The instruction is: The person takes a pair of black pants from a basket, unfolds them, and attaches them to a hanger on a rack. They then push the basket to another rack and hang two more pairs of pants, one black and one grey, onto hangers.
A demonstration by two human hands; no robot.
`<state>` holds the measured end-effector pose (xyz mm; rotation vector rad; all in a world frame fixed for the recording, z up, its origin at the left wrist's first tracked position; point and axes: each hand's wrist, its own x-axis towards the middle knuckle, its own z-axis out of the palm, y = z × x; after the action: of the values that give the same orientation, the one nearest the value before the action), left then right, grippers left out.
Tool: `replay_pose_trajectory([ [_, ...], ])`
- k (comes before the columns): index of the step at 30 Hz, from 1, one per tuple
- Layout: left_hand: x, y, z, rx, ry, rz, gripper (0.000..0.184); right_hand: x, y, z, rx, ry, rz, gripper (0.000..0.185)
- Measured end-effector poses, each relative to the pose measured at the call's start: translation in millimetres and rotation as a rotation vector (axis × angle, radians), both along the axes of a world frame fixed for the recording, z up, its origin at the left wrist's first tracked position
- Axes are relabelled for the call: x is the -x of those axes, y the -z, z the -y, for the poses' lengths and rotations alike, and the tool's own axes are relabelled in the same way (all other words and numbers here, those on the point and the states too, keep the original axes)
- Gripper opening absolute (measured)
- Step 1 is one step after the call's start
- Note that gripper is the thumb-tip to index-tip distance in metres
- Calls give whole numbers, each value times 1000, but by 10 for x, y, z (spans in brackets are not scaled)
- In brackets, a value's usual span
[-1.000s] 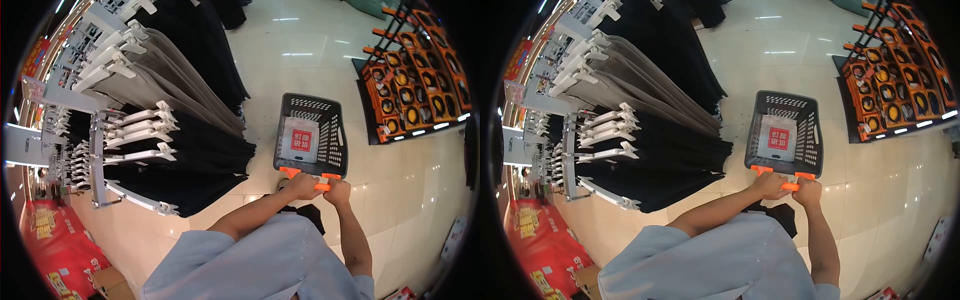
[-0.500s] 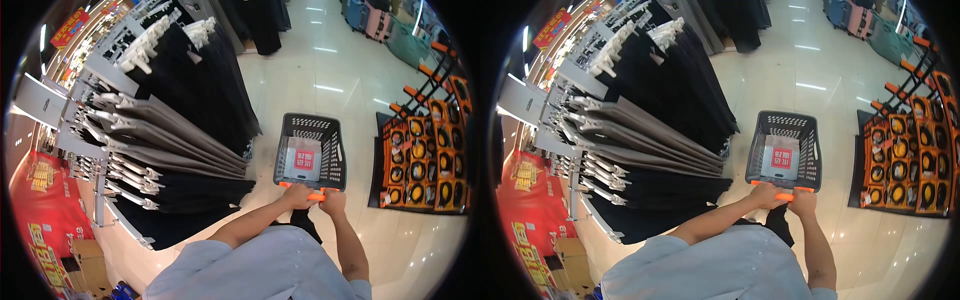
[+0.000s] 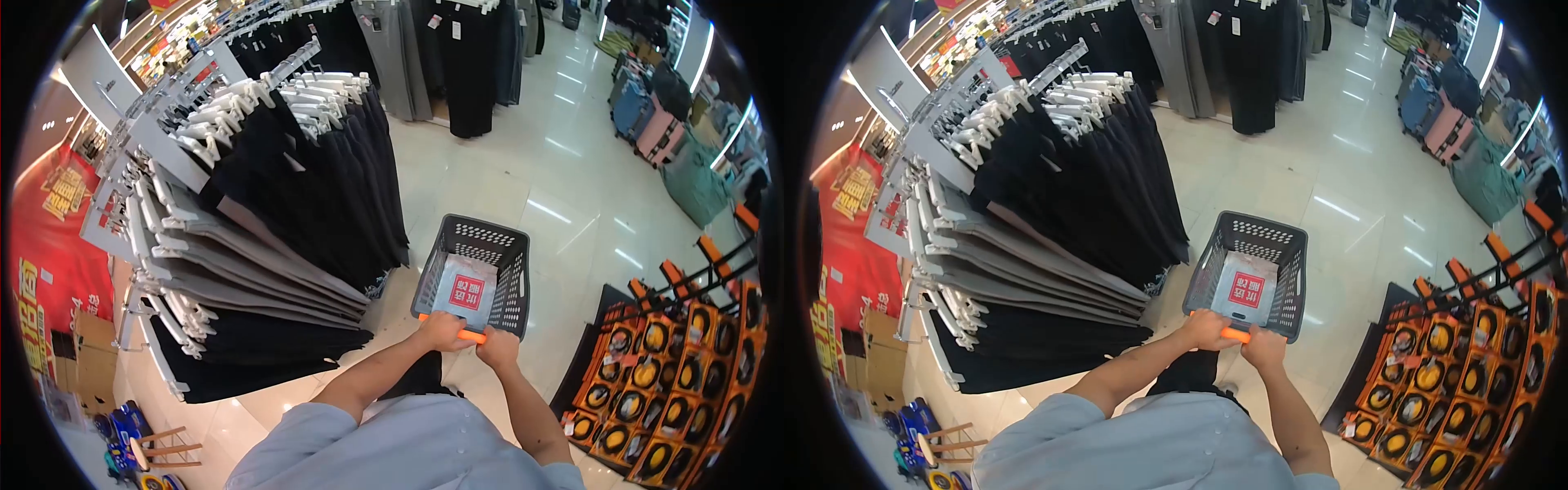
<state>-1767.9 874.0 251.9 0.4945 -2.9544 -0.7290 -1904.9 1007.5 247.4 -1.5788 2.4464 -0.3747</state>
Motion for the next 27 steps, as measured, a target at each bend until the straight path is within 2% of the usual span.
replay_pose_trajectory([
  [12,1215,105,1399,-31,-46,35,58,1322,9,1488,-25,-80,0,11],
  [16,1619,155,1825,-79,-72,32,55,1793,68,1991,62,-153,-6,12],
  [20,2006,152,2248,-126,-147,26,53,2301,205,2522,9,-219,-39,12],
  [23,2290,279,2542,-118,-226,23,51,2656,230,2976,63,-310,-46,13],
  [27,2701,195,2919,-90,-335,-1,48,3152,158,3534,64,-419,7,11],
])
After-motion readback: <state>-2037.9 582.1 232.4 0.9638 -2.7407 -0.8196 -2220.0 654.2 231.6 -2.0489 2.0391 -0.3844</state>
